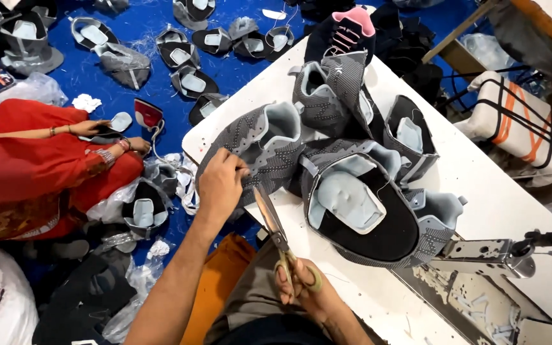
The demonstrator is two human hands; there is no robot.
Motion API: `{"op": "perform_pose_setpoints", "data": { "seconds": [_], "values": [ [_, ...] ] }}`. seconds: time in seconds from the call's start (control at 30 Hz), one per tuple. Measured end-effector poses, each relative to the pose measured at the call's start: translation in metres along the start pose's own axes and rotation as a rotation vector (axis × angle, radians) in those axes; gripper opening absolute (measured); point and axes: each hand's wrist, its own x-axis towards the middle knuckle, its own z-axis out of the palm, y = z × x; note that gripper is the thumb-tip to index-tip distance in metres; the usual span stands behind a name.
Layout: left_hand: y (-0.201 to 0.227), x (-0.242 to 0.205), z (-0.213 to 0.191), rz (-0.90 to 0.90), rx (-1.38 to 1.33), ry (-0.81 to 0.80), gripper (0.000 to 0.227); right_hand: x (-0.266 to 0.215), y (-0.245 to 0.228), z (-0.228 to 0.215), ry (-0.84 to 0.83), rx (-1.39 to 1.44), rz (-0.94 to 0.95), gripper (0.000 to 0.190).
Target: The person trims excess material and lining from shoe uppers and tongues using scissors in a manufacturing workshop.
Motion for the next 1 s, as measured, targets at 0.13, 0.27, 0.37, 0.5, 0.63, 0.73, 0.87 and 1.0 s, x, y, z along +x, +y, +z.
{"op": "perform_pose_setpoints", "data": {
  "seconds": [0.13,0.27,0.37,0.5,0.63,0.73,0.87,1.0],
  "values": [
    [-0.016,-0.012,0.008,0.116,-0.149,0.166,0.009,0.011,-0.002,-0.004,-0.039,0.111,0.018,0.057],
    [-0.018,-0.012,0.006,0.137,-0.174,0.191,0.010,0.030,-0.007,-0.004,-0.087,0.149,0.018,0.057],
    [-0.018,-0.010,0.006,0.118,-0.182,0.176,0.010,0.046,-0.011,-0.003,-0.126,0.223,-0.009,0.055],
    [-0.033,-0.007,0.018,-0.036,-0.298,0.152,0.005,0.054,-0.001,-0.014,-0.123,0.296,0.003,0.050],
    [-0.022,-0.002,-0.009,-0.162,-0.486,0.162,0.003,0.042,0.003,-0.010,-0.081,0.234,0.020,0.051],
    [-0.003,0.005,-0.030,0.387,-0.039,0.192,0.023,0.039,0.004,-0.009,-0.068,0.239,0.024,0.051],
    [-0.018,0.014,-0.012,0.501,0.199,0.085,0.022,0.039,0.004,-0.006,-0.052,0.226,0.016,0.052],
    [-0.034,0.013,0.007,0.169,-0.134,0.241,0.006,0.040,-0.012,0.006,-0.053,0.208,-0.003,0.056]
  ]
}}
